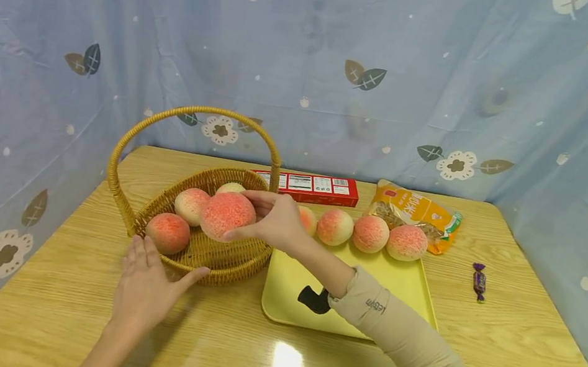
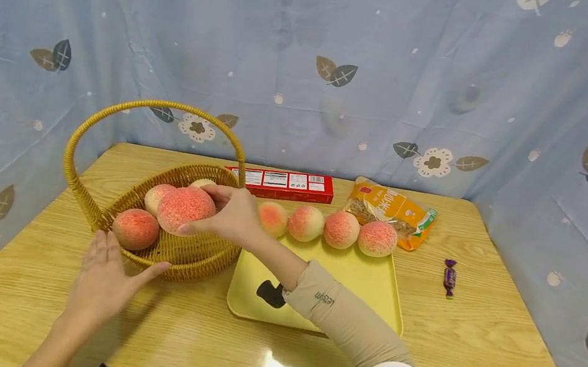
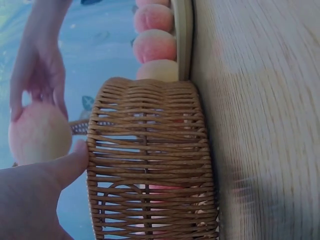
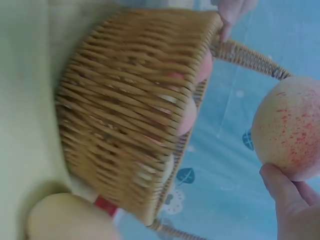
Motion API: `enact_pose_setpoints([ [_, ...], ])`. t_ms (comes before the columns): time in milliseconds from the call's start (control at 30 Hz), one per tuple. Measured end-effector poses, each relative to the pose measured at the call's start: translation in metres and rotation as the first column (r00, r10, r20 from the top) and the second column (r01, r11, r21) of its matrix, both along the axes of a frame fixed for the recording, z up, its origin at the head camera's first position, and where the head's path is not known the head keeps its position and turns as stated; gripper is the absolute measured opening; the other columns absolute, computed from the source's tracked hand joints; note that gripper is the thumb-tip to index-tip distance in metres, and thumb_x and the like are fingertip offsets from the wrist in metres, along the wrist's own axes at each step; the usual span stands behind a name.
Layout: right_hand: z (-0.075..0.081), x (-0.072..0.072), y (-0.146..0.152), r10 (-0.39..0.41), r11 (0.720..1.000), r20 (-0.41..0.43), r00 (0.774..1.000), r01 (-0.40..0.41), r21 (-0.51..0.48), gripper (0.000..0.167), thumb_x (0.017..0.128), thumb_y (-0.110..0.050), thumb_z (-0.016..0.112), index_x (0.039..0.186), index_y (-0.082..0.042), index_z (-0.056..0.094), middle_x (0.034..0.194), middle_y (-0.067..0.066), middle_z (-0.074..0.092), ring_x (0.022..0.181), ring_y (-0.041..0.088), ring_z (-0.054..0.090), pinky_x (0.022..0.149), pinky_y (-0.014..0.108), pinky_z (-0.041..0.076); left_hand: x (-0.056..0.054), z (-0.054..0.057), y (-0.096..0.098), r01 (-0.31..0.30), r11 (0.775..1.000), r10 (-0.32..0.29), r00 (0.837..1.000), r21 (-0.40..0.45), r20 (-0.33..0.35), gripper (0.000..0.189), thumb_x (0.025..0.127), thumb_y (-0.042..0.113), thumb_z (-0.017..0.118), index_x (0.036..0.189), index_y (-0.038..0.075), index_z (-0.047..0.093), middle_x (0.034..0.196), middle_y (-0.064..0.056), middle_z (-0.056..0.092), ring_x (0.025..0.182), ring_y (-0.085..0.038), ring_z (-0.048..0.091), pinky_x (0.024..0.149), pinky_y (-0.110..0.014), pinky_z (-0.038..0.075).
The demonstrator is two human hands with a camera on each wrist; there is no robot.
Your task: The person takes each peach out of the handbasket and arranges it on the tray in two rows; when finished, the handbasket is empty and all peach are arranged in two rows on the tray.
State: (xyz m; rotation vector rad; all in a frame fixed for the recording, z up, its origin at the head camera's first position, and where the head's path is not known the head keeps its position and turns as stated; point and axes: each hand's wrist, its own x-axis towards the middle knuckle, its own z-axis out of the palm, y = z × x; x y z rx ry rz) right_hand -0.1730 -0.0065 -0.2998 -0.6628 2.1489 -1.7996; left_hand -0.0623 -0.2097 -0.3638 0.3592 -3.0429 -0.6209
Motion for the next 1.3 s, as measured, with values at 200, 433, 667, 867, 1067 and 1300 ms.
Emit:
enact_pose_setpoints([
  [200, -0.012, 0.009, 0.026, 0.031, 0.999, 0.007, 0.999, -0.031, -0.037, 0.066, 0.068, 0.003, 0.086, 0.128, 0.006, 0.059, 0.119, 0.015, 0.067, 0.107, 0.021, 0.066, 0.087, 0.031, 0.054, 0.000, 0.001, -0.001, 0.002, 1.000, -0.002, 1.000, 0.005, 0.020, 0.125, 0.085, 0.075, 0.048, 0.143, -0.022, -0.006, 0.147, -0.042, -0.013, 0.138, -0.058, 0.000, 0.111, -0.063, 0.009],
  [433, -0.016, 0.021, 0.049, 0.014, 0.997, 0.091, 0.996, -0.007, -0.076, 0.068, 0.068, 0.005, 0.085, 0.130, 0.009, 0.057, 0.124, 0.019, 0.064, 0.113, 0.027, 0.062, 0.090, 0.033, 0.053, 0.002, 0.001, -0.002, 0.009, 1.000, -0.009, 1.000, 0.002, -0.002, 0.123, 0.086, 0.073, 0.048, 0.142, -0.023, -0.004, 0.146, -0.044, -0.010, 0.137, -0.059, 0.001, 0.110, -0.065, 0.011],
  [667, -0.018, 0.029, 0.069, -0.007, 0.998, 0.126, 0.992, 0.015, -0.064, 0.073, 0.068, 0.000, 0.086, 0.134, 0.007, 0.054, 0.129, 0.020, 0.060, 0.116, 0.029, 0.061, 0.092, 0.033, 0.051, 0.002, 0.002, -0.001, 0.007, 1.000, -0.007, 1.000, 0.003, -0.012, 0.123, 0.086, 0.074, 0.048, 0.142, -0.023, -0.004, 0.147, -0.044, -0.010, 0.137, -0.059, 0.002, 0.110, -0.065, 0.012],
  [867, -0.025, 0.031, 0.082, -0.034, 0.998, 0.133, 0.991, 0.042, -0.053, 0.073, 0.068, 0.001, 0.086, 0.133, 0.008, 0.054, 0.129, 0.020, 0.060, 0.117, 0.031, 0.060, 0.094, 0.034, 0.050, 0.002, 0.003, -0.002, 0.011, 1.000, -0.011, 1.000, 0.001, -0.007, 0.124, 0.086, 0.075, 0.046, 0.142, -0.023, -0.004, 0.147, -0.044, -0.010, 0.137, -0.059, 0.001, 0.110, -0.065, 0.011],
  [1067, -0.037, 0.030, 0.094, -0.056, 0.998, 0.108, 0.993, 0.059, -0.024, 0.073, 0.068, 0.004, 0.085, 0.133, 0.010, 0.052, 0.131, 0.023, 0.058, 0.120, 0.034, 0.057, 0.096, 0.034, 0.049, 0.001, 0.002, -0.001, 0.012, 1.000, -0.012, 1.000, 0.001, -0.015, 0.125, 0.085, 0.076, 0.047, 0.142, -0.023, -0.003, 0.147, -0.044, -0.009, 0.137, -0.059, 0.002, 0.110, -0.065, 0.011],
  [1300, -0.052, 0.028, 0.103, -0.118, 0.992, 0.102, 0.988, 0.113, 0.056, 0.072, 0.065, 0.005, 0.086, 0.130, 0.009, 0.056, 0.130, 0.022, 0.059, 0.121, 0.035, 0.056, 0.096, 0.035, 0.049, 0.000, 0.000, 0.000, 0.013, 1.000, -0.013, 1.000, -0.011, -0.026, 0.124, 0.086, 0.075, 0.048, 0.142, -0.024, -0.002, 0.146, -0.045, -0.007, 0.137, -0.060, 0.003, 0.110, -0.065, 0.012],
])
